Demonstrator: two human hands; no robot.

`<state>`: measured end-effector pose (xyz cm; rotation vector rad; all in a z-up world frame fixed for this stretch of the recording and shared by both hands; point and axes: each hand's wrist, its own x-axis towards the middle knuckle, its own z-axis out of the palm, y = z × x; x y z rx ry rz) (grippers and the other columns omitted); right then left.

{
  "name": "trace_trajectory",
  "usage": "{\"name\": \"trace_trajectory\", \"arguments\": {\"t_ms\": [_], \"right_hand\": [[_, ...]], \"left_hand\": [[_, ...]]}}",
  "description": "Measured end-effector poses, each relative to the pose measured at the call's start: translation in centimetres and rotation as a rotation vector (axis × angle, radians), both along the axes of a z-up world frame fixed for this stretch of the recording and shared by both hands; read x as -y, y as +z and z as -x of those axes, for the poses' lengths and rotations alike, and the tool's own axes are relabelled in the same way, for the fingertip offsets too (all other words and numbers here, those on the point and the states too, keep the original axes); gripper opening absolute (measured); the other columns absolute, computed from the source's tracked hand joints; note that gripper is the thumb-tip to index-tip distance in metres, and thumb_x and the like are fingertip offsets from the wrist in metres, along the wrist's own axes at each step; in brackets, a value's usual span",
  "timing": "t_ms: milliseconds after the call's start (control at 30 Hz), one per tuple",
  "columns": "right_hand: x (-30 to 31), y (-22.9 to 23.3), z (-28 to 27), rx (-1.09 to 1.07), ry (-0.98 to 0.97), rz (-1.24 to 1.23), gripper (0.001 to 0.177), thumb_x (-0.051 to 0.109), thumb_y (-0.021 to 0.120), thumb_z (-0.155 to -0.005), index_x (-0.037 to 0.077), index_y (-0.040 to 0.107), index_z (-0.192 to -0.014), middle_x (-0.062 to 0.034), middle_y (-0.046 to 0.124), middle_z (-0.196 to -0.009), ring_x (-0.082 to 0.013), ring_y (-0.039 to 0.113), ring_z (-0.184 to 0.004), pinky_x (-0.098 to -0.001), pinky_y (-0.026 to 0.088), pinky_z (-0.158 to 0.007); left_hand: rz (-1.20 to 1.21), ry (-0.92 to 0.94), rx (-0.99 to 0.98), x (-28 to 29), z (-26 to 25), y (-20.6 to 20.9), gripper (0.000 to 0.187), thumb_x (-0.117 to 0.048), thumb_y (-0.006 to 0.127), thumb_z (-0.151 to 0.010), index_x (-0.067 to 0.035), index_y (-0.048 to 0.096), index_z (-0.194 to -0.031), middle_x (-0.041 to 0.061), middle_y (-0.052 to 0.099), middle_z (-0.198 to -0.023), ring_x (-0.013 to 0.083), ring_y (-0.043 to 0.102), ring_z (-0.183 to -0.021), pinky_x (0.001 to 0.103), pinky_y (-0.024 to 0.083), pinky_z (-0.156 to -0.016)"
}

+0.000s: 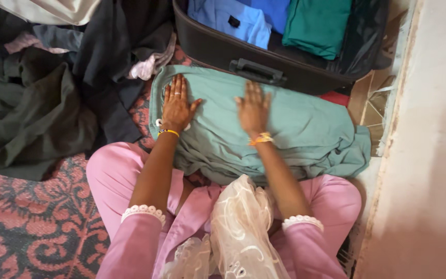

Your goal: The person folds a green cloth by hand on a patterned rug, places it into a suitcase with other folded garments, and then proceeds to fold and flatten a large light-green garment.

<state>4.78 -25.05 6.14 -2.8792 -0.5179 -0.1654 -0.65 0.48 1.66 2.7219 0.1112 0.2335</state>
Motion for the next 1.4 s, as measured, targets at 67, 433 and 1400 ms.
{"name": "trace_trajectory", "arguments": {"t_ms": [67, 433, 1400], "right_hand": [[3.1, 0.6, -0.3, -0.022, 0.009, -0.001, 0.064, 0.044, 0.041, -0.107, 0.006, 0.038, -0.157, -0.0116, 0.040, -0.162, -0.0269, 0.031, -0.153, -0.0631, 0.010, -0.123], [21.4, -1.1, -2.9, -0.121, -0.064, 0.165, 0.083, 0.058, 0.045, -0.101, 0.000, 0.031, -0.158, -0.0192, 0.031, -0.163, -0.0335, 0.025, -0.152, -0.0691, 0.008, -0.115], [27.7, 9.0, 2.0, 0.154, -0.333, -0.721, 0.022, 0.018, 0.068, -0.107, 0.002, 0.073, -0.120, -0.0139, 0.078, -0.109, -0.0181, 0.074, -0.098, -0.0290, 0.058, -0.091]], "left_hand": [[-0.008, 0.003, -0.032, 0.1, 0.2, 0.8, 0.097, -0.065, 0.048, -0.099, 0.006, 0.023, -0.160, 0.019, 0.019, -0.170, 0.0325, 0.015, -0.159, 0.050, 0.011, -0.128], [-0.056, 0.021, -0.083, 0.6, 1.0, 3.1, 0.110, -0.077, 0.049, -0.091, 0.002, 0.021, -0.162, 0.014, 0.018, -0.171, 0.0303, 0.012, -0.159, 0.053, 0.009, -0.127], [0.223, -0.344, 0.191, 6.8, 0.3, 3.2, 0.055, -0.021, 0.079, -0.087, 0.005, 0.061, -0.131, 0.031, 0.048, -0.148, 0.0474, 0.045, -0.138, 0.051, 0.039, -0.115]]}}
